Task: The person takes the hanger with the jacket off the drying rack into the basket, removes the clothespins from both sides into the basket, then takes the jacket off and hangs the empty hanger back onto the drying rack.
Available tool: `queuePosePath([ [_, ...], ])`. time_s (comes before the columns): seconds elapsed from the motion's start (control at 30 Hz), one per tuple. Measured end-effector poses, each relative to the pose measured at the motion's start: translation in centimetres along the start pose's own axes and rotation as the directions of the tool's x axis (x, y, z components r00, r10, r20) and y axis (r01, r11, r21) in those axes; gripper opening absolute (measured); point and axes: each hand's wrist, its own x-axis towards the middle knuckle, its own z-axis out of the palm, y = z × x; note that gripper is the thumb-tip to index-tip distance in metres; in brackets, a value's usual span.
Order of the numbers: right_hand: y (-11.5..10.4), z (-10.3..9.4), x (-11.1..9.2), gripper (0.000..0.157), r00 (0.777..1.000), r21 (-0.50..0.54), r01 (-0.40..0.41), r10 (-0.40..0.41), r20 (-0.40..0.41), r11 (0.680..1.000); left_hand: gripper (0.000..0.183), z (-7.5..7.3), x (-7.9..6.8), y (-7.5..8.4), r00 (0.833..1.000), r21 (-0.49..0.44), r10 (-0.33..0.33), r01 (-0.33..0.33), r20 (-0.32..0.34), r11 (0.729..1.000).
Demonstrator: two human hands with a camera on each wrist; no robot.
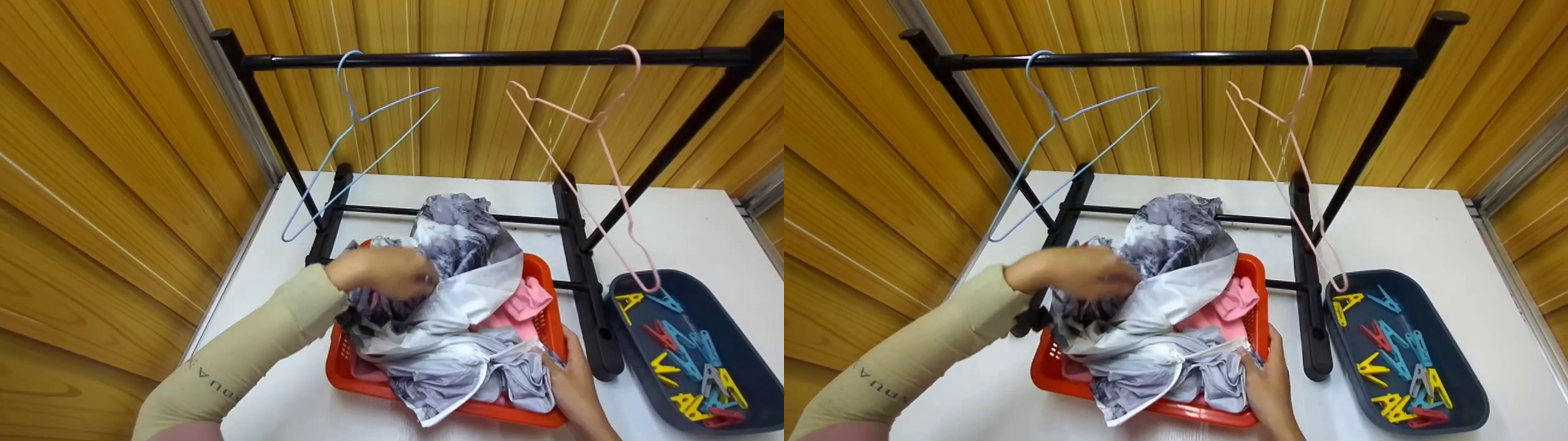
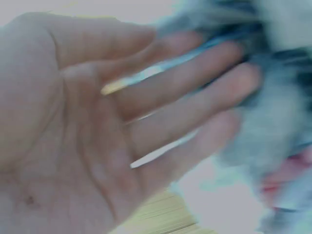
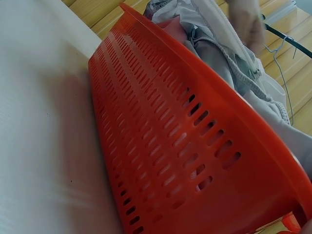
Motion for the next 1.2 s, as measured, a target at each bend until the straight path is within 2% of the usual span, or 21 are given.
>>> queuePosePath([
  [0.03,0.0,0.0,0.0,0.066,1.000,-0.006,-0.001,0.001,-0.004,1.000,0.020,-0.7,0.3,-0.1,0.996,-0.017,-0.007,0.006,-0.085,1.000],
  [0.1,0.0,0.0,0.0,0.065,1.000,-0.017,-0.006,0.006,-0.012,1.000,0.024,-1.7,1.3,-0.5,0.968,-0.029,-0.046,0.040,-0.245,0.999],
  [0.13,0.0,0.0,0.0,0.066,1.000,-0.014,-0.008,0.008,-0.008,1.000,0.028,-1.9,2.0,-0.8,0.950,-0.035,-0.077,0.069,-0.303,0.997],
  [0.2,0.1,0.0,0.0,0.066,1.000,0.006,-0.012,0.012,0.003,1.000,0.043,-2.0,3.7,-1.6,0.920,-0.069,-0.161,0.146,-0.359,0.987],
  [0.27,0.0,0.0,0.1,0.067,1.000,0.023,-0.017,0.017,0.013,1.000,0.061,-1.6,5.6,-2.6,0.903,-0.100,-0.251,0.230,-0.350,0.968],
  [0.33,0.0,0.1,0.1,0.067,1.000,0.039,-0.023,0.022,0.022,0.999,0.073,-1.0,7.4,-3.6,0.893,-0.131,-0.335,0.310,-0.300,0.942],
  [0.43,-0.1,0.2,0.1,0.068,0.999,0.043,-0.028,0.027,0.029,0.999,0.080,0.2,9.7,-5.3,0.869,-0.187,-0.442,0.407,-0.222,0.894],
  [0.53,-0.1,0.3,0.0,0.068,0.999,0.049,-0.027,0.025,0.033,0.998,0.082,1.3,11.2,-6.8,0.845,-0.220,-0.513,0.477,-0.153,0.851],
  [0.6,-0.1,0.3,-0.1,0.068,0.999,0.049,-0.031,0.030,0.033,0.998,0.084,2.0,11.8,-7.6,0.843,-0.228,-0.529,0.497,-0.104,0.837],
  [0.7,-0.2,0.2,-0.2,0.068,0.999,0.055,-0.037,0.035,0.037,0.998,0.088,2.8,12.3,-8.3,0.853,-0.279,-0.522,0.495,-0.028,0.823],
  [0.8,-0.3,0.0,-0.3,0.068,0.999,0.051,-0.034,0.032,0.031,0.998,0.088,3.2,12.7,-8.6,0.863,-0.355,-0.506,0.470,-0.011,0.808],
  [0.9,-0.2,-0.1,-0.4,0.068,1.000,0.038,-0.016,0.015,0.017,0.999,0.082,3.4,13.0,-8.7,0.866,-0.395,-0.499,0.444,-0.041,0.804],
  [1.0,-0.2,-0.1,-0.7,0.066,1.000,0.010,-0.002,0.002,-0.013,1.000,0.067,3.5,13.2,-8.6,0.862,-0.399,-0.495,0.419,-0.107,0.815],
  [1.13,-0.1,-0.1,-0.8,0.064,0.999,-0.003,0.036,-0.036,-0.038,0.999,0.019,3.6,13.3,-8.6,0.844,-0.395,-0.488,0.380,-0.221,0.836],
  [1.17,-0.1,-0.2,-0.7,0.064,0.999,-0.001,0.037,-0.037,-0.036,0.999,0.013,3.6,13.3,-8.6,0.836,-0.386,-0.489,0.378,-0.248,0.842],
  [1.2,-0.1,-0.2,-0.7,0.064,0.999,-0.002,0.037,-0.037,-0.035,0.999,0.016,3.6,13.3,-8.6,0.830,-0.373,-0.486,0.374,-0.274,0.849],
])
